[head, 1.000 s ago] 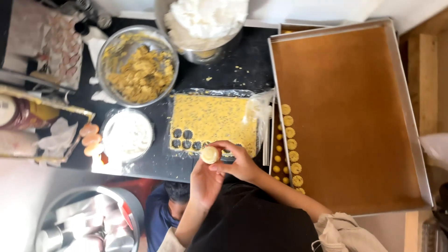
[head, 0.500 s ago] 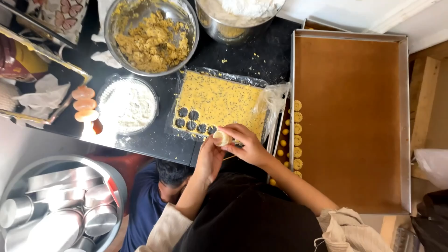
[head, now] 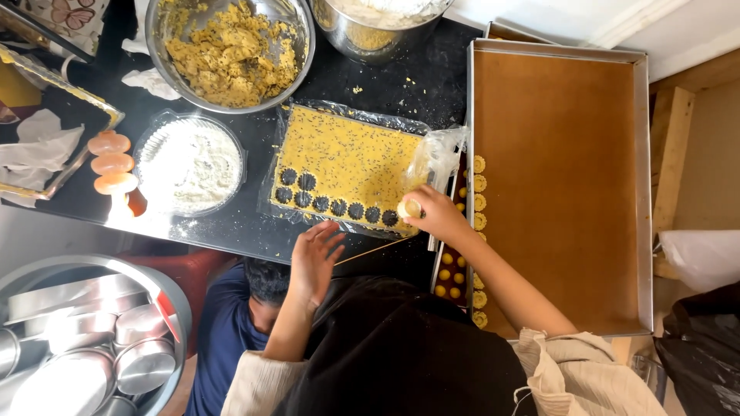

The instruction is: The person uses a handheld mold to shape cookie dough and places the shaped dough onto a large baking tray.

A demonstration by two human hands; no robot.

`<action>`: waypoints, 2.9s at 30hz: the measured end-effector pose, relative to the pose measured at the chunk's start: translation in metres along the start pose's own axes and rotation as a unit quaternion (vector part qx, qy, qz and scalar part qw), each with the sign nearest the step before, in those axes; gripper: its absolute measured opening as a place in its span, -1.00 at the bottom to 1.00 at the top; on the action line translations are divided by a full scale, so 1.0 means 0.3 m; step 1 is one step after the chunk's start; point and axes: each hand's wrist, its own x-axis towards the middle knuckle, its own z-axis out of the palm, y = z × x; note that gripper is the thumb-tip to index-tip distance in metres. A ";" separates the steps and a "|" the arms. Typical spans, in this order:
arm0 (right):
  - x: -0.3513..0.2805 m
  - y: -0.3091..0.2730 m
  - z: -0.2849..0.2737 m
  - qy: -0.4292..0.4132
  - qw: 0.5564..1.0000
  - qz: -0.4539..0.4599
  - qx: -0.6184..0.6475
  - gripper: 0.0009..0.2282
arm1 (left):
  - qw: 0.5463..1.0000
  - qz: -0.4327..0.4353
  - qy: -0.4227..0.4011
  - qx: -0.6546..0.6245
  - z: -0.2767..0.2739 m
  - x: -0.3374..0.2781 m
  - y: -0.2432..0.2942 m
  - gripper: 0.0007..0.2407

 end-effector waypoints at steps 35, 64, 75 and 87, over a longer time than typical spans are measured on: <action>-0.273 0.137 -0.055 0.203 0.726 0.194 0.627 -0.71 | 0.538 0.402 -0.015 0.741 0.249 0.329 -0.498 -0.87; -0.109 0.050 -0.006 0.052 0.995 0.008 0.086 -0.63 | 0.497 0.401 -0.269 0.721 0.134 0.201 -0.375 -0.72; -0.115 0.028 0.009 0.092 0.993 0.020 0.066 -0.63 | 0.479 0.459 -0.049 0.747 0.082 0.192 -0.318 -0.82; -0.109 0.040 0.064 0.078 0.996 -0.034 0.004 -0.66 | 0.440 0.436 -0.160 0.769 -0.011 0.196 -0.320 -0.80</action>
